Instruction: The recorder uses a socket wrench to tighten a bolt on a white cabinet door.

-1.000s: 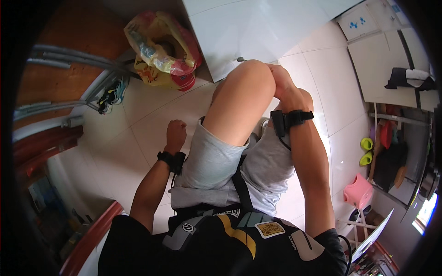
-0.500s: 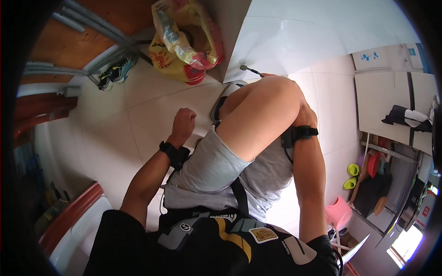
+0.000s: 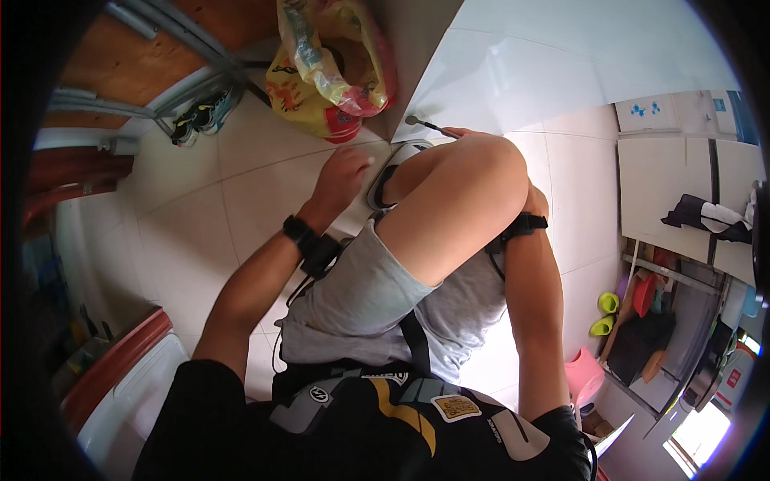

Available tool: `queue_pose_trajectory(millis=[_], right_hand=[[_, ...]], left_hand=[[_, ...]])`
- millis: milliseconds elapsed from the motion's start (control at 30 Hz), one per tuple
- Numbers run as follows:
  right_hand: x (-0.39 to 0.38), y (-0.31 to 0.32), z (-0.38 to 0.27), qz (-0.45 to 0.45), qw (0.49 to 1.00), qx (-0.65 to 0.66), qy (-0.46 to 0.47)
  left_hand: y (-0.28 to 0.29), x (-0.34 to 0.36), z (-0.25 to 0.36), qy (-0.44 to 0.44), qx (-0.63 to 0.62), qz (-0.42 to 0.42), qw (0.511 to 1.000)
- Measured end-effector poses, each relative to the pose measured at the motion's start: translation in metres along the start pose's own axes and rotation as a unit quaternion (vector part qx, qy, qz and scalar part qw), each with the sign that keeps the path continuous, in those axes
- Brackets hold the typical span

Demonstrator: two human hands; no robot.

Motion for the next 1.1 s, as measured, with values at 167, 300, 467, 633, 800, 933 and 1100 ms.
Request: queue_pose_trajectory(millis=[167,300,467,633,800,933,1100], right_hand=[[-0.022,-0.033,-0.078,0.003,0.971,-0.236,-0.033],[-0.031,0.002,-0.061,0.081,0.985,-0.106,-0.109],[-0.027,0.025,0.007,0.193,0.878,0.397,-0.185],[-0.04,0.054,0.027,0.233,0.854,0.444,-0.137],[-0.045,0.063,0.014,0.193,0.855,0.479,-0.037],[-0.075,0.08,-0.013,0.22,0.849,0.473,0.079],[-0.108,0.069,-0.064,0.159,0.835,0.492,0.188]], left_hand=[[-0.016,0.063,0.045,-0.183,0.009,-0.003,0.983],[-0.05,0.104,0.058,-0.256,0.089,-0.052,0.961],[-0.091,0.096,0.041,-0.281,0.254,-0.133,0.916],[-0.122,0.061,-0.012,-0.179,0.277,-0.248,0.911],[-0.081,-0.056,-0.119,-0.053,0.246,-0.213,0.944],[-0.037,-0.147,-0.146,0.045,0.21,-0.248,0.945],[0.038,-0.197,-0.154,0.255,0.208,-0.186,0.926]])
Point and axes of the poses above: each hand's wrist, its own x-axis towards the middle knuckle, its own y-axis out of the back of the hand, z = x × y, the point moved 7 cm from there along x, towards the middle knuckle, and after that the axes turned 1 degree about z, right-handed, at the moved point
